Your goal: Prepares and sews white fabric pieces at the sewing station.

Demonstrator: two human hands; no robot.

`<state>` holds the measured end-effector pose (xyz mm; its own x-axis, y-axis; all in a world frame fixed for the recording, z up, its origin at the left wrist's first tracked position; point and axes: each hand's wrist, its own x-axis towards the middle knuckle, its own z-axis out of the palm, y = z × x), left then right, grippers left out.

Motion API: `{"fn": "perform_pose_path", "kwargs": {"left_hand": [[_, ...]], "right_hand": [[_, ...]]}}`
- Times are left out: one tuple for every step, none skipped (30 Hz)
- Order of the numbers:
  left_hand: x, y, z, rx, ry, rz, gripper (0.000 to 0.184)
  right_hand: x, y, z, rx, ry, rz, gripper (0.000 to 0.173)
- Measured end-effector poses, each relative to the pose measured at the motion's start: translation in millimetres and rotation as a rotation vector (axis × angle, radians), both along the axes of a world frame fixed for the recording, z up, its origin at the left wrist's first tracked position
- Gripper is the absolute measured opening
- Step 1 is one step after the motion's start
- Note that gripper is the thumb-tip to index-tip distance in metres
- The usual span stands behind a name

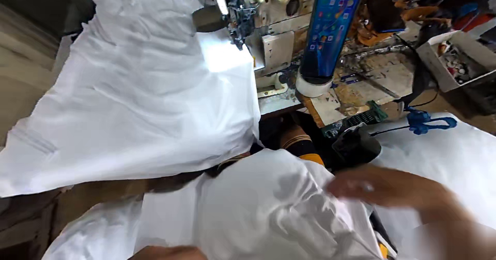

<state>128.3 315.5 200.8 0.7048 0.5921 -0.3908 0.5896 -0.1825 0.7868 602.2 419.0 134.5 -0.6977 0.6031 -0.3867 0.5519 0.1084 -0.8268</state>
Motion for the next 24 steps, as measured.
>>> {"fn": "perform_pose_path", "kwargs": {"left_hand": [[5.9,0.6,-0.9,0.015,0.117,0.044,0.036],[10.0,1.9,-1.8,0.072,0.172,0.112,0.038],[12.7,4.4,-3.7,0.156,0.161,0.195,0.038],[14.1,8.8,-8.6,0.250,0.091,0.279,0.035],[16.0,16.0,-17.1,0.333,-0.014,0.352,0.032],[20.0,24.6,-30.0,0.394,-0.121,0.413,0.030],[25.1,33.6,-45.9,0.414,-0.193,0.465,0.030],[30.2,44.2,-62.6,0.399,-0.208,0.507,0.031],[35.6,55.5,-80.1,0.366,-0.160,0.549,0.033],[43.2,67.7,-98.7,0.324,-0.076,0.592,0.035],[53.7,80.7,-118.2,0.289,-0.009,0.629,0.037],[66.3,93.3,-137.5,0.266,0.025,0.652,0.039],[78.0,105.3,-153.5,0.231,0.034,0.644,0.042],[86.6,116.1,-164.5,0.171,0.014,0.620,0.046],[92.3,124.7,-169.4,0.096,-0.042,0.607,0.049],[95.2,129.6,-169.1,0.023,-0.130,0.611,0.049],[95.2,130.5,-167.1,-0.028,-0.224,0.624,0.045],[92.9,128.6,-163.5,-0.046,-0.315,0.646,0.038],[88.7,124.8,-157.4,-0.037,-0.386,0.674,0.032],[83.5,119.4,-149.3,-0.009,-0.434,0.701,0.027],[77.3,113.0,-141.0,0.044,-0.455,0.723,0.025],[69.0,106.6,-132.0,0.122,-0.437,0.733,0.024],[57.7,99.9,-121.7,0.206,-0.404,0.734,0.025],[43.6,93.2,-108.4,0.280,-0.355,0.734,0.025]], "right_hand": [[-34.4,21.8,-24.4,0.134,-0.096,-0.079,0.031],[-69.4,39.8,-51.0,0.277,-0.172,-0.120,0.030],[-102.0,53.9,-75.5,0.344,-0.242,-0.111,0.038],[-129.4,64.7,-96.8,0.323,-0.301,-0.065,0.048],[-150.4,74.0,-114.9,0.259,-0.352,-0.007,0.055],[-164.0,82.3,-129.0,0.194,-0.374,0.047,0.053],[-169.8,87.0,-137.7,0.157,-0.348,0.078,0.044],[-169.3,88.4,-138.5,0.141,-0.277,0.068,0.035],[-163.8,87.6,-132.1,0.133,-0.176,0.021,0.028],[-155.1,84.8,-123.4,0.118,-0.069,-0.043,0.023],[-145.9,80.8,-113.6,0.091,0.026,-0.098,0.020],[-138.2,75.4,-104.7,0.056,0.108,-0.133,0.017],[-132.8,70.4,-97.4,0.034,0.176,-0.148,0.016],[-129.6,66.3,-91.4,0.022,0.229,-0.153,0.015],[-127.4,63.7,-86.5,0.021,0.270,-0.155,0.016],[-125.5,62.2,-81.1,0.028,0.297,-0.161,0.017],[-123.6,60.4,-76.0,0.040,0.317,-0.173,0.017],[-122.2,58.3,-71.3,0.042,0.332,-0.187,0.018],[-121.6,55.7,-66.5,0.021,0.345,-0.193,0.020],[-121.6,52.0,-61.3,-0.025,0.369,-0.175,0.024],[-122.1,47.1,-54.0,-0.093,0.400,-0.127,0.029],[-122.5,41.3,-45.5,-0.158,0.441,-0.057,0.033],[-122.1,35.4,-35.8,-0.209,0.472,0.026,0.033],[-120.6,31.1,-26.6,-0.249,0.487,0.113,0.030]]}}
